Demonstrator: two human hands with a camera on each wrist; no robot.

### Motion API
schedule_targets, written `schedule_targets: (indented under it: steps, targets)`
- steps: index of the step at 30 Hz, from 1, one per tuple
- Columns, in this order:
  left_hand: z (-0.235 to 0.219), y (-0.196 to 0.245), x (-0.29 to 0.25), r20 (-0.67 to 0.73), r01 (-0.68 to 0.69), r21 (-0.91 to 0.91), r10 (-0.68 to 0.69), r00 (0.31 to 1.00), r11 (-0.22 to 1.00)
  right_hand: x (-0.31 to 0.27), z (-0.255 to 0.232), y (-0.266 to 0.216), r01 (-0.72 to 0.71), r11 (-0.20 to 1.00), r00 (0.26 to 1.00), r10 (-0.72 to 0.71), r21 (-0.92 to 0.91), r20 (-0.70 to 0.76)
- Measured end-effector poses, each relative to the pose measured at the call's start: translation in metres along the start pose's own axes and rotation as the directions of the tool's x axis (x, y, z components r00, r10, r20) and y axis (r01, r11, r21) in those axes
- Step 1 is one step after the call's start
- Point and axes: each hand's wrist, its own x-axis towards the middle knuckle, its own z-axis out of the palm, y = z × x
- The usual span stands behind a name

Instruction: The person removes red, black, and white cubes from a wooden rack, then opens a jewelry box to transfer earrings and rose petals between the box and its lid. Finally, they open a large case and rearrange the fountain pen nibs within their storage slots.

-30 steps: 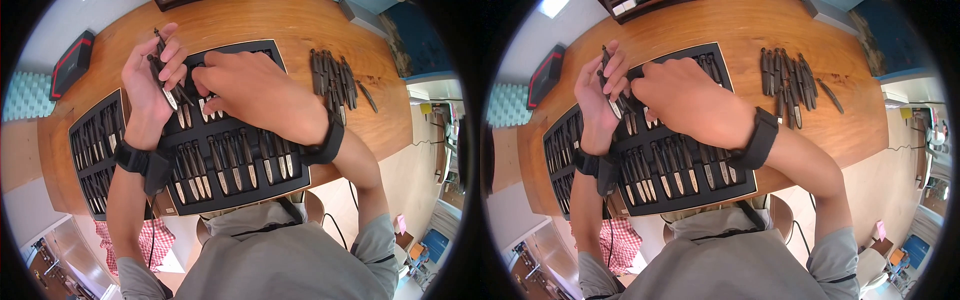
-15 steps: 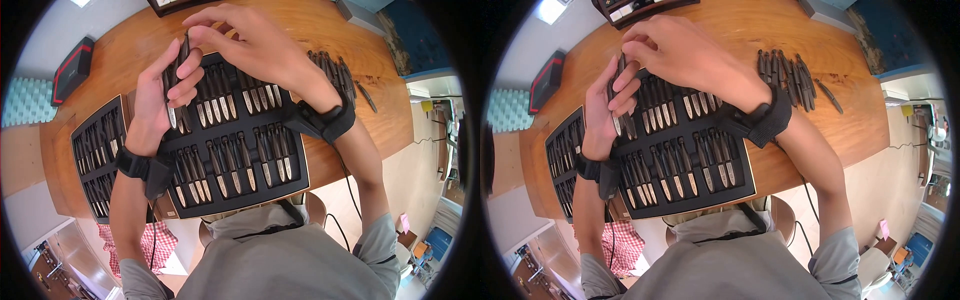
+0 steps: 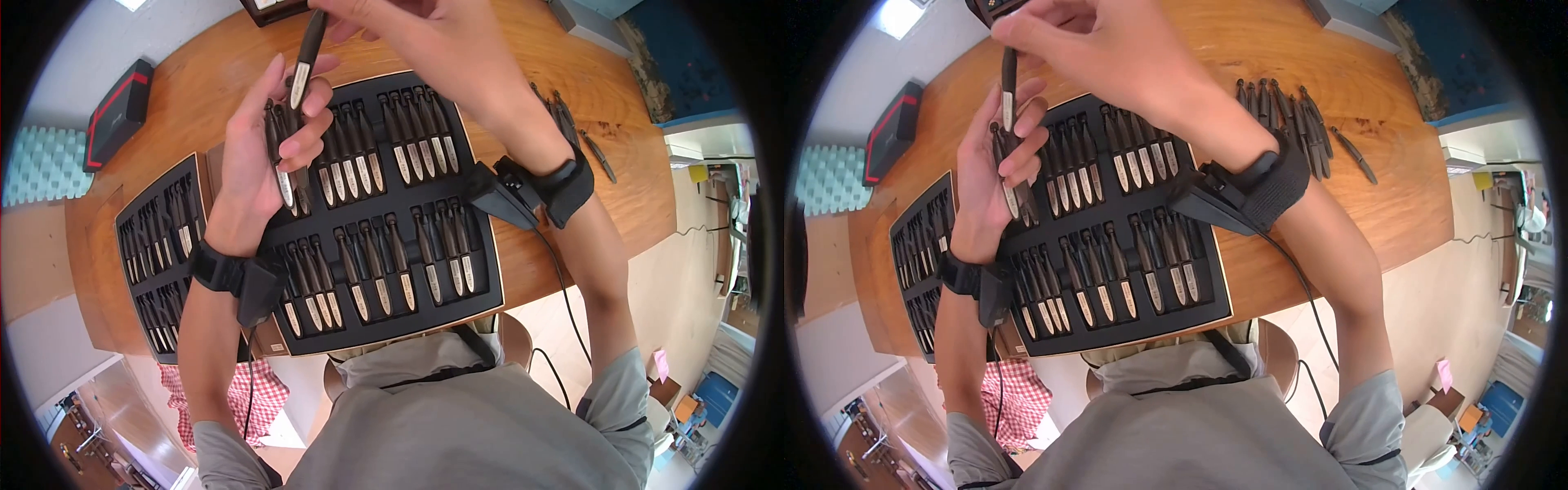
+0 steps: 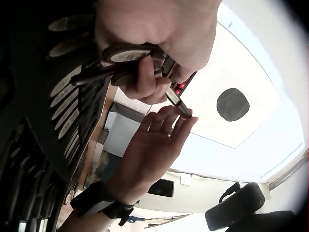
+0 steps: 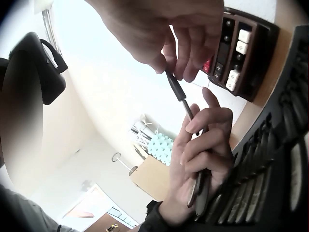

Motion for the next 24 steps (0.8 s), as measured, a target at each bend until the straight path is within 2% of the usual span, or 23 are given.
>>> schedule_targets:
  steps: [1,2,3,5,6,10,11,12,13,14,15,16,17,18,19,20,21,22,23,24]
  targets:
    - [-0.002,-0.001,0.001,0.016,-0.012,-0.032,0.013,1.0,0.999,0.001,0.001,0.0,0.068,0.994,0.993,-0.076,-0.085,-0.094]
    - [-0.003,0.001,0.001,0.032,-0.025,-0.061,0.027,0.999,0.998,-0.002,0.0,-0.003,0.171,0.985,0.981,-0.168,0.027,-0.098]
    - [-0.002,0.005,0.001,0.032,-0.029,-0.057,0.031,0.999,0.998,-0.003,-0.002,-0.007,0.175,0.984,0.981,-0.172,0.029,-0.095]
    - [0.002,0.017,-0.003,-0.156,-0.118,0.009,0.118,0.981,0.993,-0.002,-0.006,-0.018,0.122,0.988,0.99,-0.113,0.096,-0.089]
    - [0.004,0.03,-0.007,-0.195,-0.113,-0.005,0.11,0.975,0.994,-0.001,-0.009,-0.021,0.097,0.995,0.993,-0.096,0.017,-0.07]
    - [-0.022,0.064,-0.021,-0.089,-0.11,-0.082,0.103,0.991,0.991,-0.004,-0.004,-0.018,0.083,0.996,0.996,-0.084,0.038,0.01]
    - [-0.029,0.065,-0.024,-0.088,-0.115,-0.081,0.108,0.99,0.99,-0.002,-0.001,-0.015,0.053,0.998,0.996,-0.052,-0.022,0.074]
    - [-0.035,0.065,-0.027,-0.165,-0.125,-0.111,0.106,0.981,0.986,-0.002,0.003,-0.01,0.024,0.996,0.991,-0.013,-0.084,0.136]
    - [-0.039,0.063,-0.029,-0.241,-0.135,-0.142,0.098,0.965,0.981,-0.001,0.01,0.001,0.024,0.996,0.99,-0.012,-0.087,0.139]
    - [-0.045,0.062,-0.031,-0.24,-0.139,-0.147,0.101,0.965,0.979,0.001,0.02,0.014,0.062,0.989,0.988,-0.041,-0.137,0.151]
    - [-0.052,0.059,-0.032,-0.281,-0.133,-0.234,0.064,0.958,0.963,0.004,0.028,0.022,0.1,0.977,0.984,-0.068,-0.188,0.166]
    - [-0.06,0.057,-0.033,-0.317,-0.133,-0.319,0.027,0.948,0.938,0.007,0.036,0.017,0.005,0.974,0.981,0.039,-0.227,0.189]
    - [-0.075,0.055,-0.033,-0.319,-0.142,-0.324,0.033,0.947,0.935,0.009,0.041,0.02,0.007,0.973,0.979,0.04,-0.23,0.198]
    - [-0.094,0.054,-0.033,-0.154,-0.073,-0.315,0.026,0.988,0.946,0.012,0.047,0.027,-0.044,0.97,0.97,0.099,-0.239,0.224]
    - [-0.104,0.056,-0.035,0.016,-0.009,-0.291,0.014,1.0,0.957,0.015,0.052,0.032,-0.093,0.964,0.956,0.156,-0.249,0.248]
    - [-0.082,0.052,-0.034,-0.244,-0.125,-0.198,0.074,0.967,0.972,0.016,0.057,0.034,-0.089,0.964,0.954,0.155,-0.251,0.258]
    - [-0.073,0.049,-0.035,-0.246,-0.134,-0.2,0.083,0.966,0.971,0.015,0.06,0.034,-0.075,0.941,0.949,0.169,-0.331,0.265]
    - [-0.068,0.046,-0.035,-0.285,-0.161,-0.118,0.121,0.951,0.98,0.015,0.062,0.036,-0.06,0.911,0.945,0.184,-0.409,0.272]
    - [-0.063,0.044,-0.037,-0.322,-0.182,-0.036,0.161,0.933,0.983,0.014,0.063,0.04,-0.057,0.909,0.941,0.186,-0.413,0.281]
    - [-0.059,0.042,-0.038,-0.295,-0.197,0.007,0.19,0.937,0.98,0.013,0.064,0.044,-0.019,0.896,0.94,0.168,-0.443,0.298]
